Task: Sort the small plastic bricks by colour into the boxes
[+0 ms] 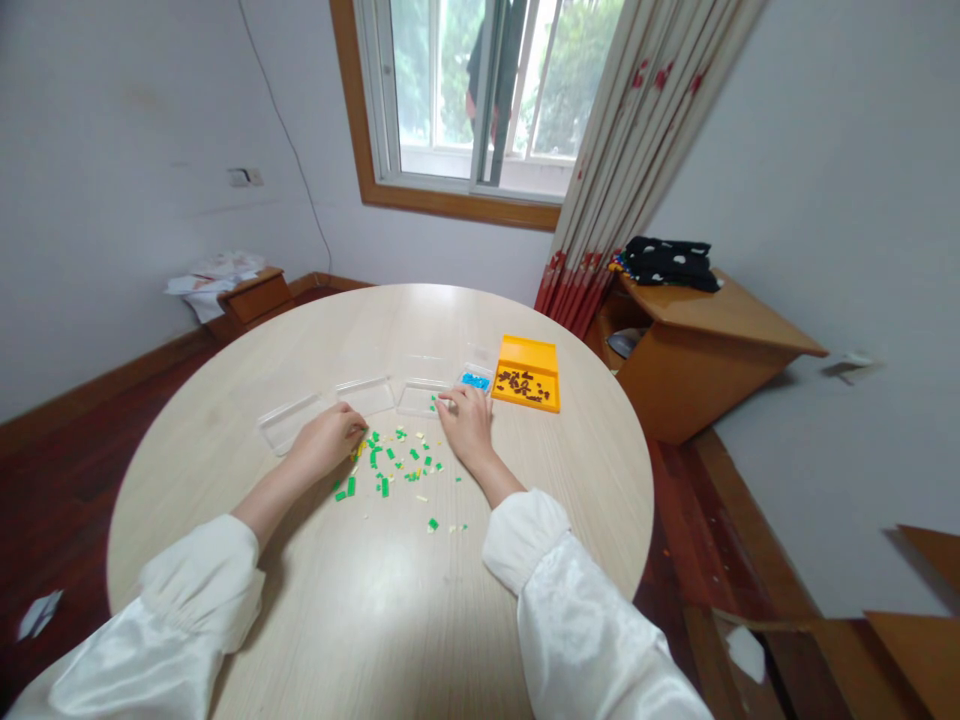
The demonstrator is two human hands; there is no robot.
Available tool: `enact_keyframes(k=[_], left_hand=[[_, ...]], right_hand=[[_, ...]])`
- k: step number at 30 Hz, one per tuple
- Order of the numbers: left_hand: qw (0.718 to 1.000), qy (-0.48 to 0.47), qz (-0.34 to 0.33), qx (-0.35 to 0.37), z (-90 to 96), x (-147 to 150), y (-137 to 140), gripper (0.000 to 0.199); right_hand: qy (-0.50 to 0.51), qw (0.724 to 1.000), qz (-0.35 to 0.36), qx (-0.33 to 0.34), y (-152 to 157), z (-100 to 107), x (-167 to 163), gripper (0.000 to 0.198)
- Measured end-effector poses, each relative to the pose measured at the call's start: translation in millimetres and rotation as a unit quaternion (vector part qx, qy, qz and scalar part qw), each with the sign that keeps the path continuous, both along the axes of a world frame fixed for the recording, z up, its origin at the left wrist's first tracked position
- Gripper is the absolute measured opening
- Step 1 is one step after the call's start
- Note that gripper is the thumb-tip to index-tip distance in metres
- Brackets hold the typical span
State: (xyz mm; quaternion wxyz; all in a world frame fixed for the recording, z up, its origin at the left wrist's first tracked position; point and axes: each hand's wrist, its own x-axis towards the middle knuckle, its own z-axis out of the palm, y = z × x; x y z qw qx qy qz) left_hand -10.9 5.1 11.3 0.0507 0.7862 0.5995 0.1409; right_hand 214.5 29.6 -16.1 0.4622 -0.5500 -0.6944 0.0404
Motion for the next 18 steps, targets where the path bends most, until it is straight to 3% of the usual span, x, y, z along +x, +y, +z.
enact_keyframes(k=[4, 9, 14, 18], left_hand=[[0.999, -0.037, -0.006, -0.004, -1.7, 2, 1, 0.022], [0.986, -0.164, -0.036, 0.022, 1.0, 7, -1, 0.015], [0.953, -0.302, -0.037, 0.017, 6.0, 19, -7, 0.008], [0.906, -0.418, -0.059, -0.027, 1.6, 26, -6, 0.009]], right_hand=[[-0.003, 1.0, 0.015, 0.001, -3, 4, -2, 0.011], [-0.024, 0.996, 0.074, 0.048, -11, 11, -8, 0.013], [-0.083, 0.975, 0.204, 0.041, -23, 17, -16, 0.016], [-0.109, 0.954, 0.273, 0.056, -26, 19, -21, 0.021]])
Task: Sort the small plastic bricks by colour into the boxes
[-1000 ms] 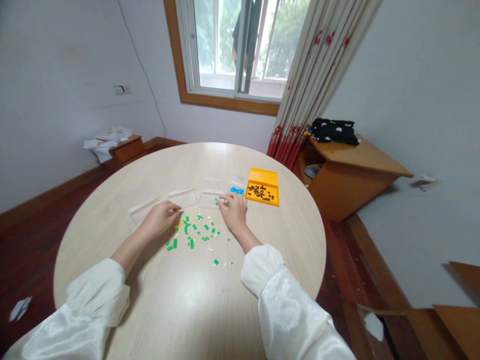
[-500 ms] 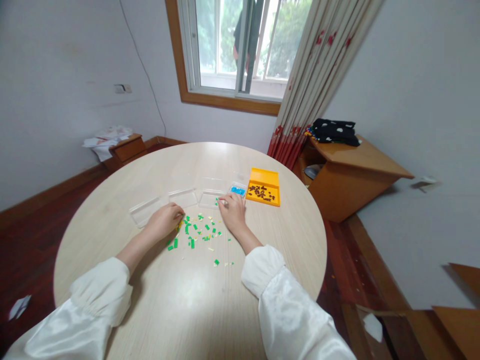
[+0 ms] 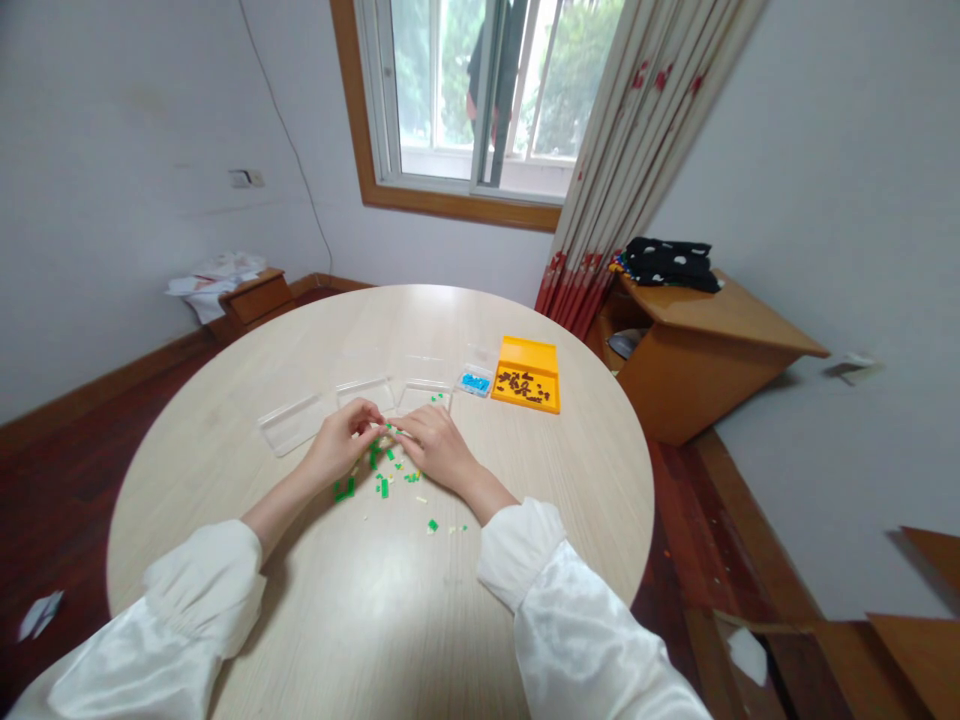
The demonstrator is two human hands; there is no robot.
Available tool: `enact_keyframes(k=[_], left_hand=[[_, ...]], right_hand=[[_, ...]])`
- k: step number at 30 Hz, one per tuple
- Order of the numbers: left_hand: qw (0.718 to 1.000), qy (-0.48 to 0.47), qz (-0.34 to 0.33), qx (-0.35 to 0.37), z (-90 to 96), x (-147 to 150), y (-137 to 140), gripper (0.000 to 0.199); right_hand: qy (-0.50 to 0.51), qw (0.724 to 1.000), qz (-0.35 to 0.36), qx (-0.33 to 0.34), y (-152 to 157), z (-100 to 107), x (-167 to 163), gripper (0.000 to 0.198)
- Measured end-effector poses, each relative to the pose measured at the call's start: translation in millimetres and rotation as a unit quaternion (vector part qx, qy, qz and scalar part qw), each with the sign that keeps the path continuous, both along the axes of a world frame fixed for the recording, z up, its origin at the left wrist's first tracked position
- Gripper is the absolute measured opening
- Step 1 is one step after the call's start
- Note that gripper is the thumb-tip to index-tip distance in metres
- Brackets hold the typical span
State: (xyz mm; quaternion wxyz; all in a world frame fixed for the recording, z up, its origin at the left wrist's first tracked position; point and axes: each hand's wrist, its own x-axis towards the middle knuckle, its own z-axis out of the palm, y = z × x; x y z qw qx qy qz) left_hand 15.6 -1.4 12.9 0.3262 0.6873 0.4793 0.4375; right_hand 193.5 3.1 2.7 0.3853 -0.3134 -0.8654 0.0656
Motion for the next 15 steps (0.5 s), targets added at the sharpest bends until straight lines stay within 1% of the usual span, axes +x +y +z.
enact_keyframes(k=[4, 6, 8, 11, 13, 15], left_hand=[[0.993, -0.092, -0.047, -0.06, -5.3, 4, 2, 0.018], [0.99, -0.107, -0.054, -0.074, -5.7, 6, 1, 0.021], [0.991, -0.105, -0.042, -0.069, -4.5, 6, 1, 0.021], [0.998, -0.06, 0.003, -0.035, -1.8, 2, 1, 0.015], [0.999, 0.016, 0.038, -0.013, -1.2, -3, 2, 0.014], [0.992, 0.112, 0.06, 0.006, -2.5, -9, 4, 0.017]], right_hand=[[0.011, 1.0, 0.002, 0.004, -2, 1, -3, 0.016], [0.016, 1.0, -0.004, -0.006, -3, 2, -3, 0.013], [0.015, 1.0, -0.012, -0.013, -2, 2, -2, 0.012], [0.025, 0.998, -0.05, -0.012, 2, -1, 2, 0.01], [0.042, 0.994, -0.099, -0.008, 8, -4, 6, 0.009], [0.064, 0.986, -0.155, -0.009, 13, -6, 12, 0.008]])
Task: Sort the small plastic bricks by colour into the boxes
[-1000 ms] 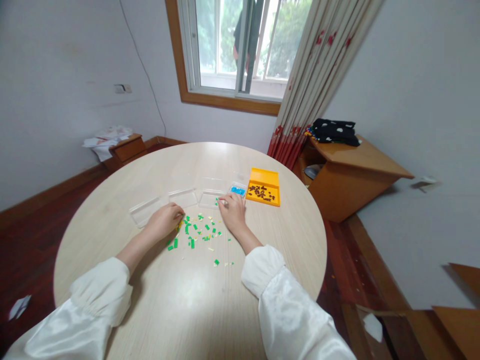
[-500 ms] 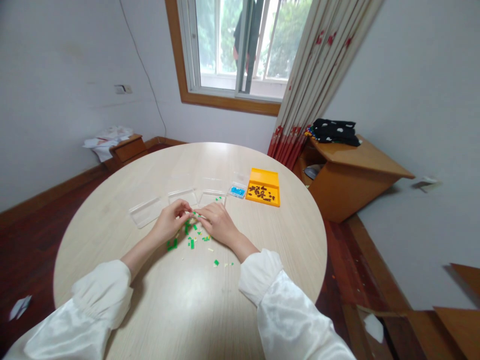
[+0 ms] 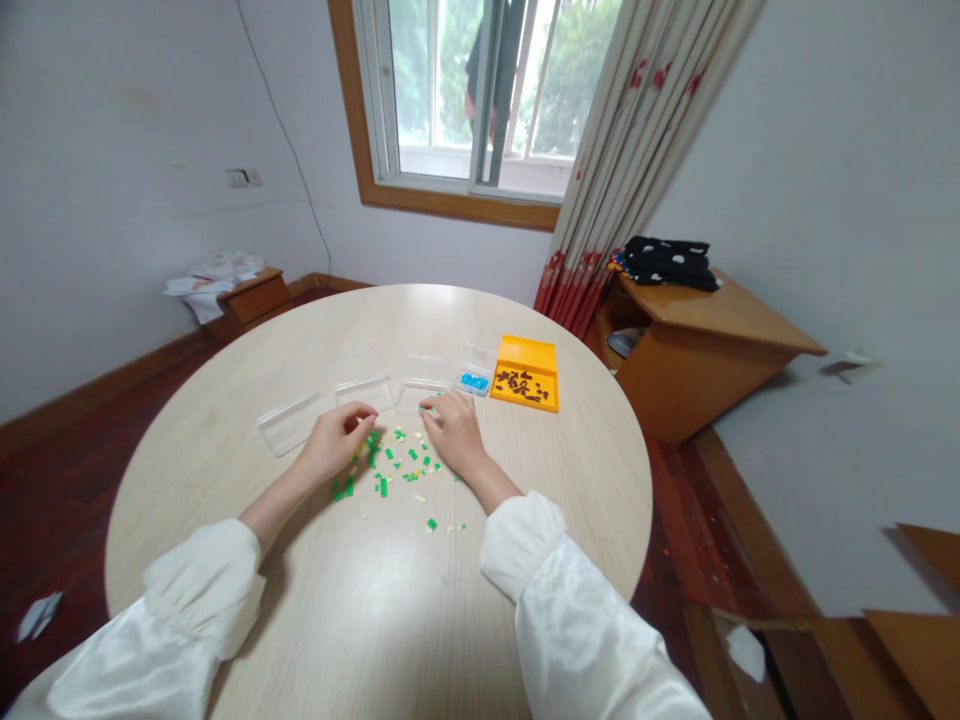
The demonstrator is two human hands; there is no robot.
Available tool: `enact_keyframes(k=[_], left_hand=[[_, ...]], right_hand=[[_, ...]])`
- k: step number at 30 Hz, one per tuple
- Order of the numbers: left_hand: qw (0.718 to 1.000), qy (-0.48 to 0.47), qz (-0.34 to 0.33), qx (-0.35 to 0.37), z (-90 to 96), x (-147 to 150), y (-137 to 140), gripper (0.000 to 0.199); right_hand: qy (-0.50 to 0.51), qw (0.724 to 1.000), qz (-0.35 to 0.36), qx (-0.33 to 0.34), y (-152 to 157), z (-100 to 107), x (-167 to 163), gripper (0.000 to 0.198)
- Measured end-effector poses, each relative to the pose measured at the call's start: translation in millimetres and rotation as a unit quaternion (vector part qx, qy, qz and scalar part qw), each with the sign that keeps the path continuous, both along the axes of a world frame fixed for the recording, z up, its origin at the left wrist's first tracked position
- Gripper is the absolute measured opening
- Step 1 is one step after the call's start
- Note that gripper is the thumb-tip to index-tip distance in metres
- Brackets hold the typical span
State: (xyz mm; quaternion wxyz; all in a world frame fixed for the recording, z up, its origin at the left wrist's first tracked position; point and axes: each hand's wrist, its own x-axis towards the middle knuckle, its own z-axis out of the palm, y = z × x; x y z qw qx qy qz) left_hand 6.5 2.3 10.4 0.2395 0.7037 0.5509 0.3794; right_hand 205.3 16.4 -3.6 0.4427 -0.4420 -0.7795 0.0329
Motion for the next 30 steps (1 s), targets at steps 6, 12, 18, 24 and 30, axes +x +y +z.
enact_keyframes(k=[6, 12, 18, 24, 30], left_hand=[[0.981, 0.191, -0.021, 0.008, -8.5, -13, 5, 0.025], [0.976, 0.209, -0.052, -0.024, -7.6, -11, 3, 0.02], [0.981, 0.189, -0.048, -0.007, 0.3, -6, -1, 0.014], [0.994, 0.096, -0.017, 0.041, 6.9, -1, -6, 0.008], [0.986, 0.045, -0.093, 0.134, 2.8, 0, -6, 0.006]], right_hand=[[0.034, 0.993, -0.113, -0.023, 10, -6, 9, 0.012], [0.022, 0.992, -0.117, -0.046, 13, -14, 8, 0.016], [0.03, 0.993, -0.101, -0.051, 12, -12, 8, 0.016], [-0.001, 0.999, 0.001, -0.043, 0, -2, 0, 0.014], [-0.034, 0.99, 0.127, -0.054, -14, 7, -10, 0.012]])
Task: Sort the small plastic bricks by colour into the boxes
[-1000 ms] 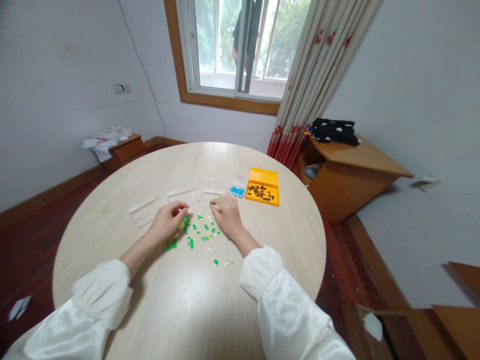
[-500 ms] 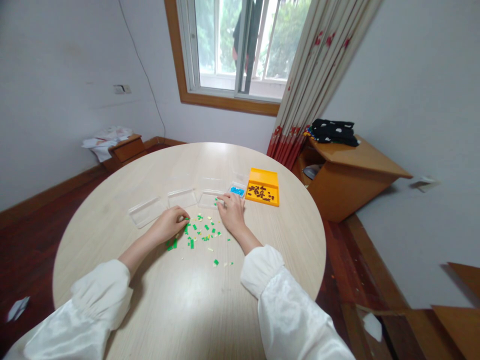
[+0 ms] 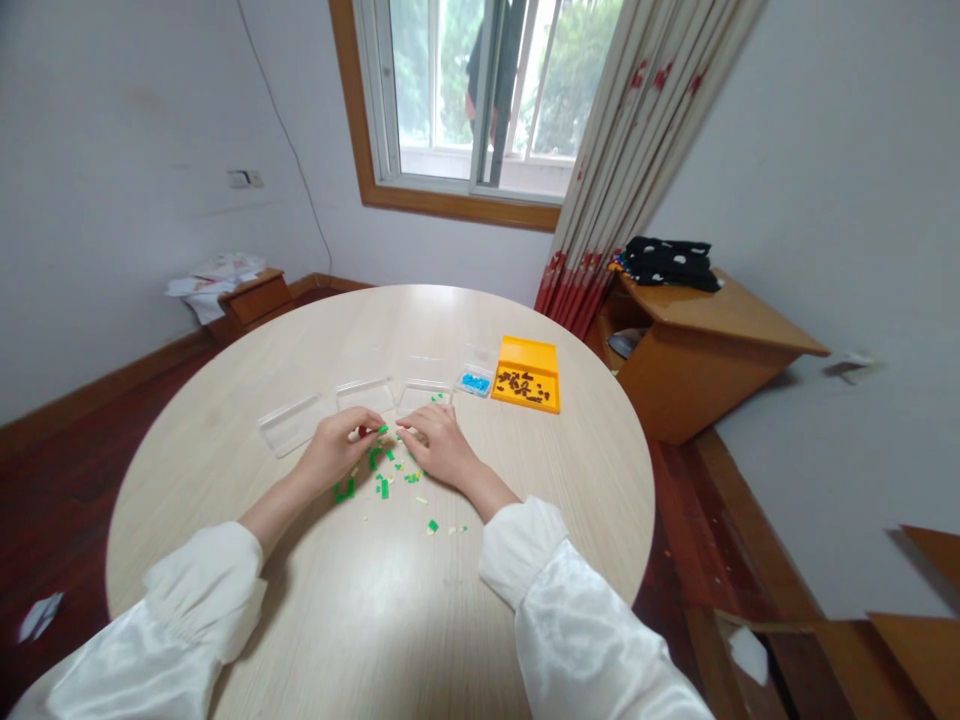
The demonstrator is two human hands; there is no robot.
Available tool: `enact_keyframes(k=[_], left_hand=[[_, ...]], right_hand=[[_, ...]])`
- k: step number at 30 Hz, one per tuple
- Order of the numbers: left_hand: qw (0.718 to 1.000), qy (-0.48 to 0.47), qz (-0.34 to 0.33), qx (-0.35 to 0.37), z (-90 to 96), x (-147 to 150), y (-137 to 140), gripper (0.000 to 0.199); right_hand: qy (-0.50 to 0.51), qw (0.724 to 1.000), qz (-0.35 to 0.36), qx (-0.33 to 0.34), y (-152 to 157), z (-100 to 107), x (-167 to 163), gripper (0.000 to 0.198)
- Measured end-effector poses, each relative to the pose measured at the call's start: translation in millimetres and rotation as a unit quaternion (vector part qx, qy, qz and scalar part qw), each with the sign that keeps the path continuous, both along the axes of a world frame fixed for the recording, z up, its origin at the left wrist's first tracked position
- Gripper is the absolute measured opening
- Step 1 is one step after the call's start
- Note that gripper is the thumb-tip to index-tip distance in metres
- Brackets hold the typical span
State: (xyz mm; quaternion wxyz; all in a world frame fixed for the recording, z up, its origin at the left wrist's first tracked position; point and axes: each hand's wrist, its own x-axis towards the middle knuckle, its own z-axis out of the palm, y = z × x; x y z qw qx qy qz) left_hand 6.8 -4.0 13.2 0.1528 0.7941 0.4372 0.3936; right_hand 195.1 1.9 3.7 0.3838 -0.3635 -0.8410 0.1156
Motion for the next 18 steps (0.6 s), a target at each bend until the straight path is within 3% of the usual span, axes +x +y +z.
enact_keyframes(k=[5, 13, 15, 18], left_hand=[[0.999, 0.005, -0.041, 0.021, 1.8, 4, -3, 0.01], [0.999, 0.014, -0.044, 0.018, 6.4, 8, -6, 0.008], [0.999, 0.015, -0.026, 0.021, 9.3, 7, -7, 0.006], [0.998, 0.019, 0.051, 0.015, 12.9, 4, -7, 0.011]], right_hand=[[-0.005, 0.999, 0.031, -0.01, -4, 2, -2, 0.013], [0.023, 0.999, 0.024, -0.011, -6, 3, -3, 0.01], [0.024, 1.0, 0.015, -0.002, -3, 2, -2, 0.01], [0.032, 0.998, -0.048, 0.013, 4, -2, 4, 0.011]])
